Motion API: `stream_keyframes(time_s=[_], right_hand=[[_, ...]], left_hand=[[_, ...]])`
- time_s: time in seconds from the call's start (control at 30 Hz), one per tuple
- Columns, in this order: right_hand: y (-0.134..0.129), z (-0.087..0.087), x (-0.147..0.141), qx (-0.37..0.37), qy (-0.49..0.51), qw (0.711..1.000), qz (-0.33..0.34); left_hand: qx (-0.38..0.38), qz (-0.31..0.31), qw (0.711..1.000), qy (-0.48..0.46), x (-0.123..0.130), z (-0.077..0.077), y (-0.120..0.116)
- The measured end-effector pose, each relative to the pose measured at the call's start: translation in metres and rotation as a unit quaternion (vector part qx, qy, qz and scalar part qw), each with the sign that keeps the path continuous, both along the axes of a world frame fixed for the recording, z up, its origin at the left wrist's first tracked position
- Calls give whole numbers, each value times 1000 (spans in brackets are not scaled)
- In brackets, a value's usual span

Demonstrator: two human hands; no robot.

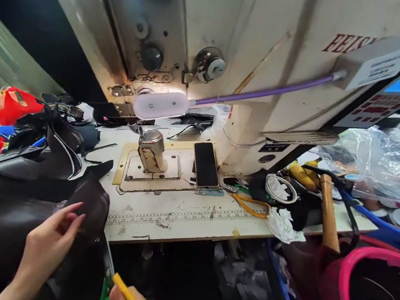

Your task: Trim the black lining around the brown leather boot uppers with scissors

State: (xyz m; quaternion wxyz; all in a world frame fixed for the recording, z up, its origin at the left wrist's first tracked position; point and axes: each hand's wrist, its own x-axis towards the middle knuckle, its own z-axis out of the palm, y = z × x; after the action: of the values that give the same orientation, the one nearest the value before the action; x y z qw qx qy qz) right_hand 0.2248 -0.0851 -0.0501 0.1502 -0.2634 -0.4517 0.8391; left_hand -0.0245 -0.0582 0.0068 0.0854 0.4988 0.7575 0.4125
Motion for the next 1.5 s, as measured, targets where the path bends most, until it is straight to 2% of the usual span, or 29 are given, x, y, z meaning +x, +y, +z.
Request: stream_keyframes(time_s=[0.03, 0.07, 0.13, 0.17, 0.3, 0.4, 0.47, 0.57, 0.7, 0.8, 0.97, 1.07, 1.33, 1.5], right_hand=[[-1, -4, -5, -9, 10, 1000, -3], [-3, -8, -8, -22, 21, 999, -11], [-9, -17, -7, -56, 38, 997, -35], [-13, -23, -4, -72, 39, 996, -47], [-36, -41, 19, -119, 57, 990, -54], [-47, -49, 24, -158, 109, 981, -36], [-47, -50, 18, -190, 148, 970, -28], [-42, -45, 7, -231, 187, 954, -40], [-39, -40, -1, -248, 200, 945, -74], [-40, -47, -4, -268, 185, 944, -49], [-43, -58, -12, -277, 134, 951, -45], [-43, -57, -14, -271, 138, 952, -42], [-37, -56, -15, -274, 169, 945, -60], [-27, -51, -21, -314, 252, 915, -39]], left_hand=[[12, -90, 989, 118, -1, 2, 9], [22, -187, 958, 216, -1, 2, 20], [18, -307, 911, 273, 0, -1, 39], [10, -343, 898, 274, 1, -4, 47], [-22, -412, 868, 277, 1, -16, 51], [-60, -460, 838, 289, -2, -10, 44], [-85, -485, 828, 268, -2, -3, 44], [-105, -487, 835, 233, 3, 1, 52], [-87, -477, 840, 245, 9, -6, 61], [-75, -489, 838, 228, 9, -11, 61], [-6, -482, 859, 174, 8, -11, 58], [30, -476, 858, 188, 9, -10, 57], [49, -458, 859, 224, 14, -6, 55], [47, -459, 858, 226, 14, -8, 54]])
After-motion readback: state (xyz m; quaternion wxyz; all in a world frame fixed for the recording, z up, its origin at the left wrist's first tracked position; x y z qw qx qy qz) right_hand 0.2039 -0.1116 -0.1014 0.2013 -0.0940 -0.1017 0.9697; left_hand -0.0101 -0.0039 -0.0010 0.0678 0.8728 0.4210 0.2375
